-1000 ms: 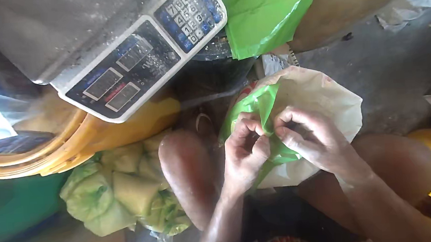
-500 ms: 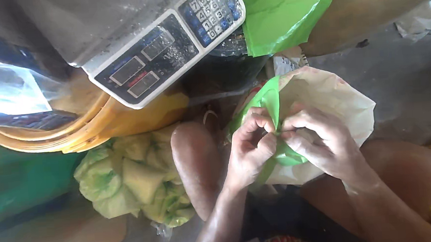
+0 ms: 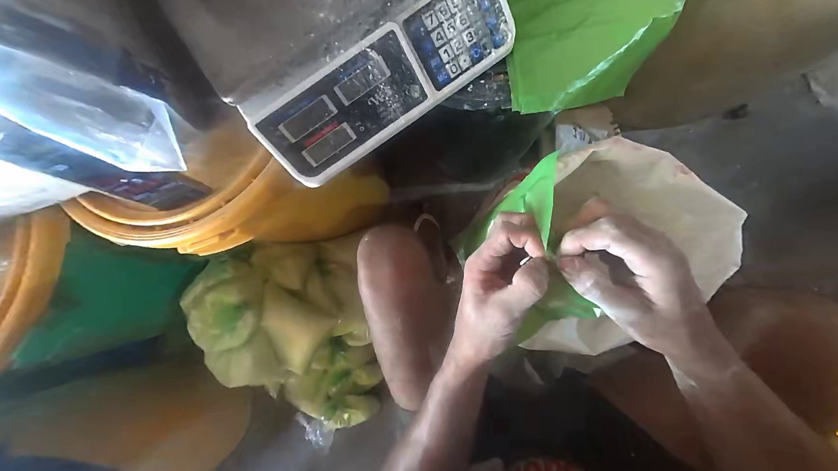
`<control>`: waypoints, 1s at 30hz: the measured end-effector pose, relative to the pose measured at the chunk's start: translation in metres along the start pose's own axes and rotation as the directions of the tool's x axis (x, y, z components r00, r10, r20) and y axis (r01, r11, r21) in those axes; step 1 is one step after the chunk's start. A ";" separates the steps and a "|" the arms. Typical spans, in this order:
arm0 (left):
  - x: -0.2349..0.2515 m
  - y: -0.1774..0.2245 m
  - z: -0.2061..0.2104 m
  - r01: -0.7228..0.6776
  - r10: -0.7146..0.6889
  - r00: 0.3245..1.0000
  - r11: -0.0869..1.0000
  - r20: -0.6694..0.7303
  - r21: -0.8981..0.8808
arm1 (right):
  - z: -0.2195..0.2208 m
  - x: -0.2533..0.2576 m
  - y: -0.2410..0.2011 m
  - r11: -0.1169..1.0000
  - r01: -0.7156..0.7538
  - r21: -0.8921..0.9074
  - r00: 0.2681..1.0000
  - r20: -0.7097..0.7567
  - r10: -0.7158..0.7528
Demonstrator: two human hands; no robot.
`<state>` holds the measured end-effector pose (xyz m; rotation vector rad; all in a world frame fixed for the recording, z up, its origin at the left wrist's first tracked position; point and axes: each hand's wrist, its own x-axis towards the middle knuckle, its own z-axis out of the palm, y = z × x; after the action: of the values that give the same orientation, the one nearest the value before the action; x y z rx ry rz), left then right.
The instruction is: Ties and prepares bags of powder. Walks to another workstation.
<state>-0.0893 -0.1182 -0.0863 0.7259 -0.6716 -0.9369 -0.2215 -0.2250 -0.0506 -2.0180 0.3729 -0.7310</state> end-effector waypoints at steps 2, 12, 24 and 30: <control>-0.003 0.002 0.001 -0.005 0.005 1.000 1.000 -0.008 -0.006 | 0.000 -0.001 -0.001 0.999 0.003 0.039 1.000 -0.004 -0.003; -0.031 0.017 0.019 0.208 -0.208 0.978 0.968 -0.016 0.137 | -0.001 -0.039 -0.023 0.991 -0.131 0.013 0.990 -0.056 0.132; -0.040 -0.034 0.115 0.171 -0.266 0.950 0.881 0.164 0.441 | -0.092 -0.188 -0.026 0.927 -0.188 0.324 0.802 -0.494 0.335; 0.024 -0.104 0.185 0.321 -0.428 0.894 0.816 0.130 0.481 | -0.176 -0.156 0.067 0.890 -0.397 0.226 0.842 -0.295 0.451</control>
<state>-0.2701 -0.2273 -0.0559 1.2067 -0.9934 -1.2649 -0.4514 -0.2961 -0.0923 -1.5746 0.9091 -0.7944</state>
